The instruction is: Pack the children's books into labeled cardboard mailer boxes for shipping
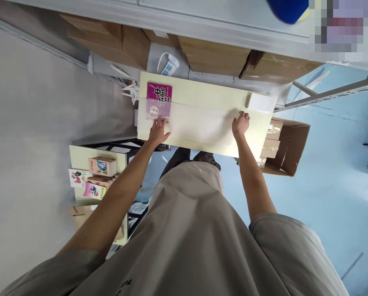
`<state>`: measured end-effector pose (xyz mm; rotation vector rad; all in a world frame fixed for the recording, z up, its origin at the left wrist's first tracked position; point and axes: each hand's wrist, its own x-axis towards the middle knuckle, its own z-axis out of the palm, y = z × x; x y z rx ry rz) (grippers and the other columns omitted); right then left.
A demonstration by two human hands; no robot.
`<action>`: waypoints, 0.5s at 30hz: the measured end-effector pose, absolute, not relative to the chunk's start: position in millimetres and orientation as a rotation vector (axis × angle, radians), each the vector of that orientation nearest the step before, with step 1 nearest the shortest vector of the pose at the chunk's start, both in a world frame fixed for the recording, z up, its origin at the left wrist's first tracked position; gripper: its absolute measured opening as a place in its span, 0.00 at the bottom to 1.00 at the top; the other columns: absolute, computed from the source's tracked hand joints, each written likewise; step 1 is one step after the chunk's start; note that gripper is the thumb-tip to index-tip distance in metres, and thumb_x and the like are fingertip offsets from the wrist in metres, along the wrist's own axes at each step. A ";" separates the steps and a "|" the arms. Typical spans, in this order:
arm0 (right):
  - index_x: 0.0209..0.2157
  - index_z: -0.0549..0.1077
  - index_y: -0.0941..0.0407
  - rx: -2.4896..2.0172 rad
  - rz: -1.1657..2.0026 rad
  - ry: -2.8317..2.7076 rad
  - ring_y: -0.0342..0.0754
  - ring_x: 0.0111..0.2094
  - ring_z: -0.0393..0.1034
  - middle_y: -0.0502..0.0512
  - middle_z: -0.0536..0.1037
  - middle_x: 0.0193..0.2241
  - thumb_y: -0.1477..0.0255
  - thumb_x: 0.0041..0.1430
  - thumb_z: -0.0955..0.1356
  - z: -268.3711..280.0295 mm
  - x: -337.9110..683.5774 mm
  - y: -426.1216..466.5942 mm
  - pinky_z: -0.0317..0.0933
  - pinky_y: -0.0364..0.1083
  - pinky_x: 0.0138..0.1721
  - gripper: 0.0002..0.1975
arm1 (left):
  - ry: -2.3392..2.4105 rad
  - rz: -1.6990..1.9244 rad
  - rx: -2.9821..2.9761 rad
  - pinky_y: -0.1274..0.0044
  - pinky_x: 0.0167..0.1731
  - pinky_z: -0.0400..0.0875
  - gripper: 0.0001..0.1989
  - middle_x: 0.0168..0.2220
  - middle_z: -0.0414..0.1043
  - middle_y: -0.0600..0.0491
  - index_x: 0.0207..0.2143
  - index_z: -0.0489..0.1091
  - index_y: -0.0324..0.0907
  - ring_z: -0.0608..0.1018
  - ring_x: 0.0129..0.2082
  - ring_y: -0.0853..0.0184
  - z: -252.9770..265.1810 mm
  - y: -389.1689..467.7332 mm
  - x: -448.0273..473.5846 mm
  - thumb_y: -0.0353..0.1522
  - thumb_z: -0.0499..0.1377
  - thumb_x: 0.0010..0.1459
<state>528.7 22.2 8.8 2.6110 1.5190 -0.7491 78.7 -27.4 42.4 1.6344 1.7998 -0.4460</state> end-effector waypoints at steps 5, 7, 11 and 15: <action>0.78 0.68 0.57 2.514 -0.622 1.861 0.70 0.80 0.63 0.78 0.64 0.81 0.72 0.78 0.64 9.2 487.5 -20.9 0.68 0.72 0.76 0.31 | 1.766 -0.413 1.707 0.44 0.83 0.60 0.50 0.91 0.36 0.30 0.90 0.47 0.31 0.48 0.90 0.32 32.7 -32.3 76.7 0.38 0.64 0.76; 0.80 0.67 0.56 2.407 -0.572 1.994 0.70 0.85 0.54 0.75 0.60 0.84 0.72 0.79 0.63 12.9 456.9 -39.7 0.64 0.74 0.78 0.32 | 1.753 -0.389 1.732 0.44 0.82 0.61 0.49 0.91 0.38 0.29 0.89 0.49 0.31 0.50 0.90 0.31 33.5 -34.4 77.0 0.38 0.64 0.76; 0.74 0.74 0.56 2.262 -0.704 2.083 0.68 0.84 0.56 0.73 0.68 0.81 0.71 0.81 0.63 23.4 376.3 -58.8 0.63 0.72 0.78 0.26 | 1.690 -0.342 1.749 0.47 0.82 0.62 0.42 0.90 0.44 0.29 0.87 0.57 0.31 0.56 0.88 0.32 38.4 -28.6 67.1 0.35 0.60 0.77; 0.65 0.81 0.58 2.131 -1.120 2.079 0.69 0.71 0.70 0.75 0.82 0.67 0.69 0.84 0.64 32.1 282.2 -41.8 0.66 0.66 0.74 0.20 | 1.577 -0.160 1.711 0.55 0.85 0.59 0.30 0.83 0.65 0.32 0.76 0.76 0.31 0.69 0.83 0.41 37.0 -6.0 36.7 0.30 0.58 0.76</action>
